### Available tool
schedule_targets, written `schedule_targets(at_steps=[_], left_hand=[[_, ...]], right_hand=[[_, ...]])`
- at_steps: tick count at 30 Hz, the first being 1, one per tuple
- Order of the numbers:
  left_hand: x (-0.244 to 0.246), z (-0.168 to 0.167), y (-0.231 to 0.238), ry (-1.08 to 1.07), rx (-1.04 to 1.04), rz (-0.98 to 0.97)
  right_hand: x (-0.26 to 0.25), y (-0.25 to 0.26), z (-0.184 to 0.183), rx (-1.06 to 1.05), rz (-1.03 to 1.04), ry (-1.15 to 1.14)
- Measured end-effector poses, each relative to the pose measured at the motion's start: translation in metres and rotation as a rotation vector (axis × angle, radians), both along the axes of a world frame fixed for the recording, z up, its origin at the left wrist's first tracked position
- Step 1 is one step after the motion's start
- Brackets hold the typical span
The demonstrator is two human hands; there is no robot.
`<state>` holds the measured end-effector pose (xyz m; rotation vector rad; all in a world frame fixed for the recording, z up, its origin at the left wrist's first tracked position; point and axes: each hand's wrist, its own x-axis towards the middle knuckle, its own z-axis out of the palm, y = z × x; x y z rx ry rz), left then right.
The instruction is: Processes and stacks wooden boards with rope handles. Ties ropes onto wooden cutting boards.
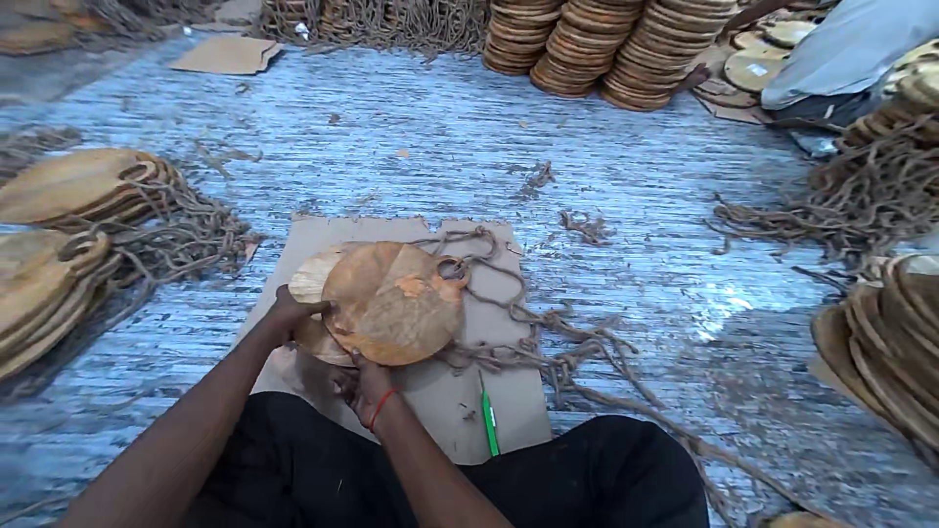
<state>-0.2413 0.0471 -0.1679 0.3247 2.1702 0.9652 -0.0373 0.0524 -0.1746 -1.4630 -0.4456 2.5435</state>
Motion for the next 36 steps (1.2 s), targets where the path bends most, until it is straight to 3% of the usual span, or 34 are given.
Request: schedule_targets(at_steps=[3,6,8,10,13,16,19,22,26,28,31,36], left_hand=[[0.0,-0.017,0.006,-0.023,0.002,-0.001],[-0.001,-0.008,0.015,-0.025,0.047,-0.042],[-0.002,-0.004,0.021,-0.037,0.068,-0.077],[-0.002,-0.005,0.025,-0.065,0.09,-0.085],[-0.009,-0.007,0.026,-0.146,0.082,-0.053],[-0.012,-0.001,0.023,-0.236,0.085,-0.05],[-0.017,0.012,0.01,-0.293,-0.023,-0.103],[-0.026,0.009,-0.01,-0.306,-0.11,-0.079],[-0.045,-0.012,-0.028,-0.053,-0.238,-0.014],[-0.053,-0.013,-0.038,0.089,-0.272,-0.004],[-0.055,-0.008,-0.053,0.105,-0.368,0.033],[-0.053,-0.009,-0.065,0.001,-0.406,0.061]], right_hand=[[0.005,-0.005,-0.001,0.166,0.19,-0.073],[0.039,0.01,0.003,0.72,0.458,-0.141],[0.068,0.036,0.005,1.092,0.35,-0.301],[0.094,0.078,0.005,1.24,0.189,-0.5],[0.107,0.146,-0.003,1.146,0.262,-0.706],[0.09,0.173,-0.024,0.989,0.439,-0.65],[0.056,0.146,-0.018,1.038,0.626,-0.738],[0.037,0.112,-0.013,1.082,0.641,-0.777],[0.033,0.076,-0.016,1.144,0.677,-0.6],[0.042,0.069,-0.017,1.191,0.74,-0.446],[0.073,0.075,-0.014,1.293,0.833,-0.321],[0.168,0.13,-0.002,1.456,0.678,-0.47]])
